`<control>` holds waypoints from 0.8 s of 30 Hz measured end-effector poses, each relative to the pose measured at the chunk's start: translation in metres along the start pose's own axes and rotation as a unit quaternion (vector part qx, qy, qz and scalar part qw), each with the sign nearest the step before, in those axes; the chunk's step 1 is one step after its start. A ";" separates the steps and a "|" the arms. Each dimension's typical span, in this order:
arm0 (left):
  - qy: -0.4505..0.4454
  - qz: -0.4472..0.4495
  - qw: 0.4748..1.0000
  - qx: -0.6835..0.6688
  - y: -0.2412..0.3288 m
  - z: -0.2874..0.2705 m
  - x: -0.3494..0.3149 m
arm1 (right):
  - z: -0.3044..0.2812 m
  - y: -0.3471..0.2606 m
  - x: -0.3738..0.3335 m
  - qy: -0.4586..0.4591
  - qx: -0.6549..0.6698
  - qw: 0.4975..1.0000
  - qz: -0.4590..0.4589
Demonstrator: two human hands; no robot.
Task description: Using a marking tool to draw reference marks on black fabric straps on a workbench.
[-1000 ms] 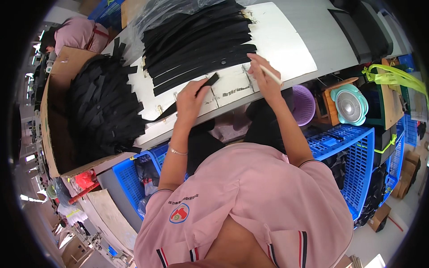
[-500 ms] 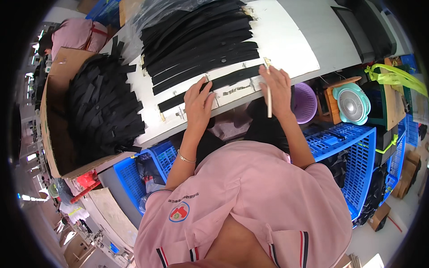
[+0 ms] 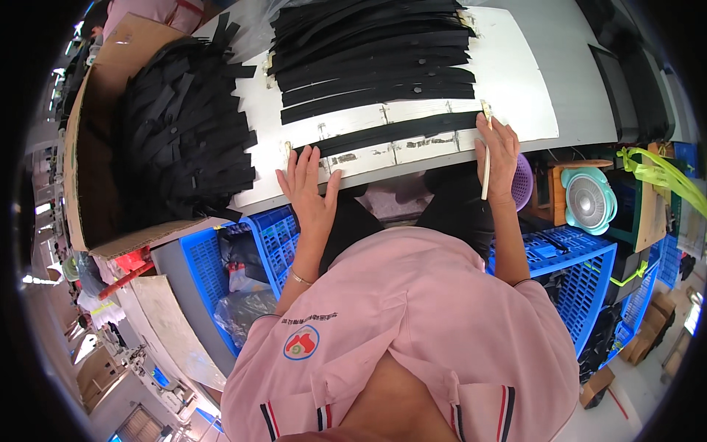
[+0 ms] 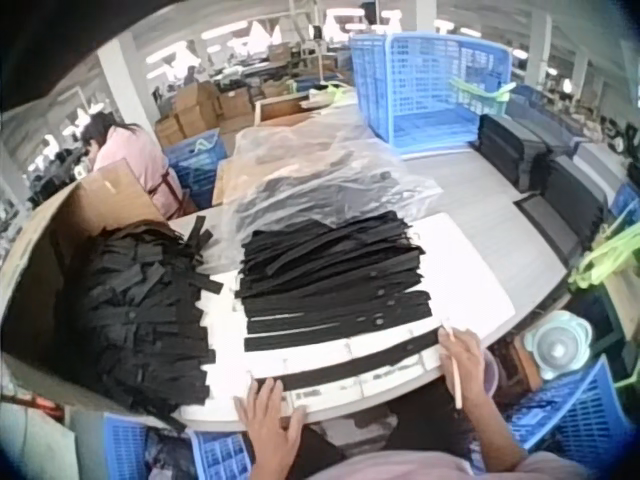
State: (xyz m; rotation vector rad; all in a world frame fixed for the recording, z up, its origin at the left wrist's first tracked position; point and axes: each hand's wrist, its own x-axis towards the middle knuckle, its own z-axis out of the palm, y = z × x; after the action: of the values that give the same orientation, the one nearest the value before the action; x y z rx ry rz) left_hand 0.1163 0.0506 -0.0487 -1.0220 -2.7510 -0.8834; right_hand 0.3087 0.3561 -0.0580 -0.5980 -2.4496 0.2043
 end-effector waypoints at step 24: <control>0.076 0.024 0.997 0.002 -0.002 0.009 -0.004 | 0.093 -0.187 0.065 -0.245 0.444 0.855 0.110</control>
State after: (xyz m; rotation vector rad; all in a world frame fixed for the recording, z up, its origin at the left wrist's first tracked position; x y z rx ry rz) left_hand 0.1192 0.0521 -0.0578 -0.9710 -2.5915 -0.9073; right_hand 0.1384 0.2200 -0.0470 -0.4140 -2.3444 1.6463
